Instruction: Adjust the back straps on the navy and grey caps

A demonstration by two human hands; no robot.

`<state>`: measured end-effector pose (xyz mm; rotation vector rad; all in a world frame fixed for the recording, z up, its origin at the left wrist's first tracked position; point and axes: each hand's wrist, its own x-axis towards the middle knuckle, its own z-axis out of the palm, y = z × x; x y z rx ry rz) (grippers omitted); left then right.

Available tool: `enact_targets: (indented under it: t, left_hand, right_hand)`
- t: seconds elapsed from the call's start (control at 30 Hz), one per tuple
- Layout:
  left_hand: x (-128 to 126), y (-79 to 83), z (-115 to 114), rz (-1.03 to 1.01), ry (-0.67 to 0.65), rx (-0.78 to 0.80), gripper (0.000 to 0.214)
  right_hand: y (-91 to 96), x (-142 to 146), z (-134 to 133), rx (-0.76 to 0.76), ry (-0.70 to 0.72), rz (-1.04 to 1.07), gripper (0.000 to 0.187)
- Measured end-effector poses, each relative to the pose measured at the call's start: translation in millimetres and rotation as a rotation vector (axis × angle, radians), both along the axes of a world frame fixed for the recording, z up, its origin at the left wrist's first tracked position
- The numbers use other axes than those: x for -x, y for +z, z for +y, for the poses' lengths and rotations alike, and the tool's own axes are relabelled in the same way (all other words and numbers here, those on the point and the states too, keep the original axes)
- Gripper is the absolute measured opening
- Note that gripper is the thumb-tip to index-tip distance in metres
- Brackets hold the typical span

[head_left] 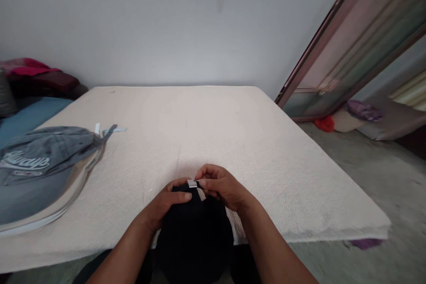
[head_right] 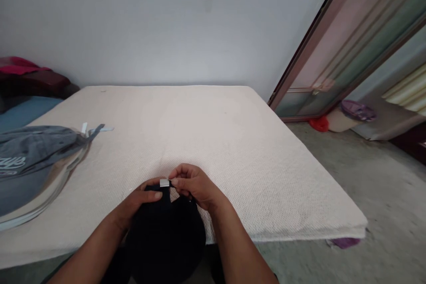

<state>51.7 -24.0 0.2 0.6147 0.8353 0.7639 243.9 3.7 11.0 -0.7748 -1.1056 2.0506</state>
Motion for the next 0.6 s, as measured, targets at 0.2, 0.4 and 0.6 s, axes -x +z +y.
enact_targets:
  t: [0.2, 0.4, 0.6]
  left_hand:
    - [-4.6, 2.7, -0.4, 0.056, -0.024, 0.021, 0.018]
    - [-3.7, 1.6, -1.1, 0.110, -0.028, 0.013, 0.018]
    - [2.2, -5.4, -0.9, 0.151, -0.040, 0.039, 0.019]
  right_hand:
    - [0.1, 0.7, 1.0, 0.004, -0.013, -0.025, 0.016]
    - [1.6, 1.3, 0.7, -0.020, -0.014, -0.081, 0.015]
    - [2.5, -3.3, 1.5, -0.075, 0.008, -0.158, 0.019]
